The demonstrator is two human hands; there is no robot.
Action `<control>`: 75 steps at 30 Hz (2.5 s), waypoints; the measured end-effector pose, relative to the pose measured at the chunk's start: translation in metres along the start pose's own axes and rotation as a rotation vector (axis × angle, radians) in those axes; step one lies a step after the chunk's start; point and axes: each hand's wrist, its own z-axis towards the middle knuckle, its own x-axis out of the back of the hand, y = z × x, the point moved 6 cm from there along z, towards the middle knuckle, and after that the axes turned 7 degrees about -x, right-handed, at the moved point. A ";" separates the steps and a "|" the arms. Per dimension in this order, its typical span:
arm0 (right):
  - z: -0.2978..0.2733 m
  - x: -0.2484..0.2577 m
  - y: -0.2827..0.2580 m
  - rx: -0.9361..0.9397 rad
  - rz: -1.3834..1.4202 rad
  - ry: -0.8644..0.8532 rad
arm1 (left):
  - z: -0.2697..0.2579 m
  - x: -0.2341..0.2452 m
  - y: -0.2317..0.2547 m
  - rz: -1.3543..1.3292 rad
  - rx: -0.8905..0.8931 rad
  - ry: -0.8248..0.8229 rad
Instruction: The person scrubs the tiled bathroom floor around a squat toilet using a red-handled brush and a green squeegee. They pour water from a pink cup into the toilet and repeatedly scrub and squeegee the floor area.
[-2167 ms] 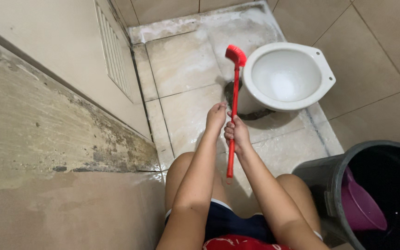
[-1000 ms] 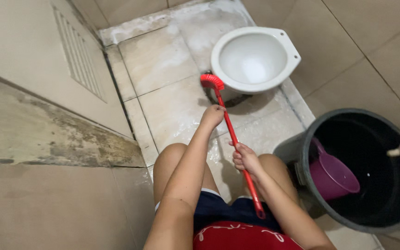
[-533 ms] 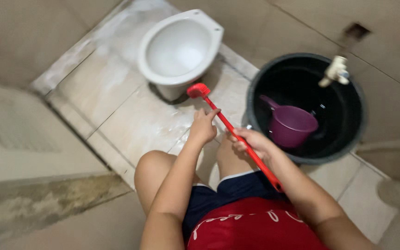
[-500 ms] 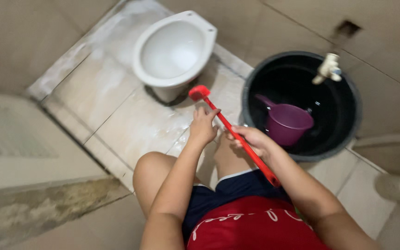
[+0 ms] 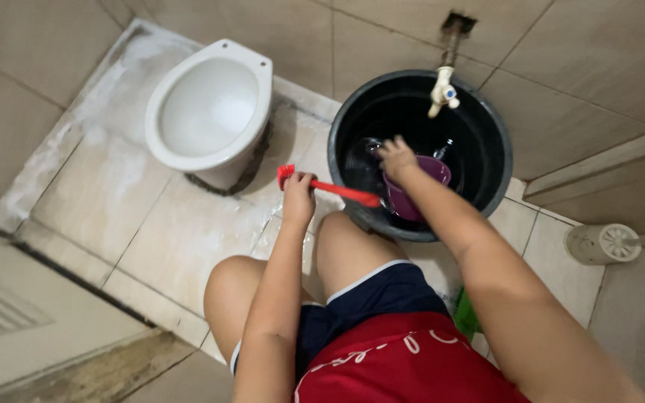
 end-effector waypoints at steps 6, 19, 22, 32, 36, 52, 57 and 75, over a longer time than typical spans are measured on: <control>0.003 -0.009 0.025 -0.230 -0.127 0.341 | 0.008 0.004 0.008 -0.095 -0.015 0.072; -0.057 -0.074 0.033 -0.669 0.902 -0.238 | -0.012 0.036 -0.022 -0.157 0.123 0.147; -0.024 -0.087 0.020 -0.688 0.735 -0.221 | -0.018 0.051 -0.044 -0.191 0.162 0.202; -0.079 -0.008 -0.034 -0.726 1.351 -0.455 | -0.060 0.087 -0.053 -0.447 0.466 0.380; -0.148 0.058 -0.026 -0.821 1.879 -0.412 | -0.069 0.135 -0.012 -0.451 0.397 0.450; -0.217 0.377 0.051 -0.463 1.187 -0.184 | 0.073 0.332 0.112 -0.557 0.533 0.227; -0.190 0.467 0.018 -0.522 1.098 -0.283 | 0.121 0.404 0.107 -0.305 0.304 0.271; -0.060 0.599 -0.051 -0.490 0.993 -0.207 | 0.164 0.481 -0.016 -0.874 0.454 0.312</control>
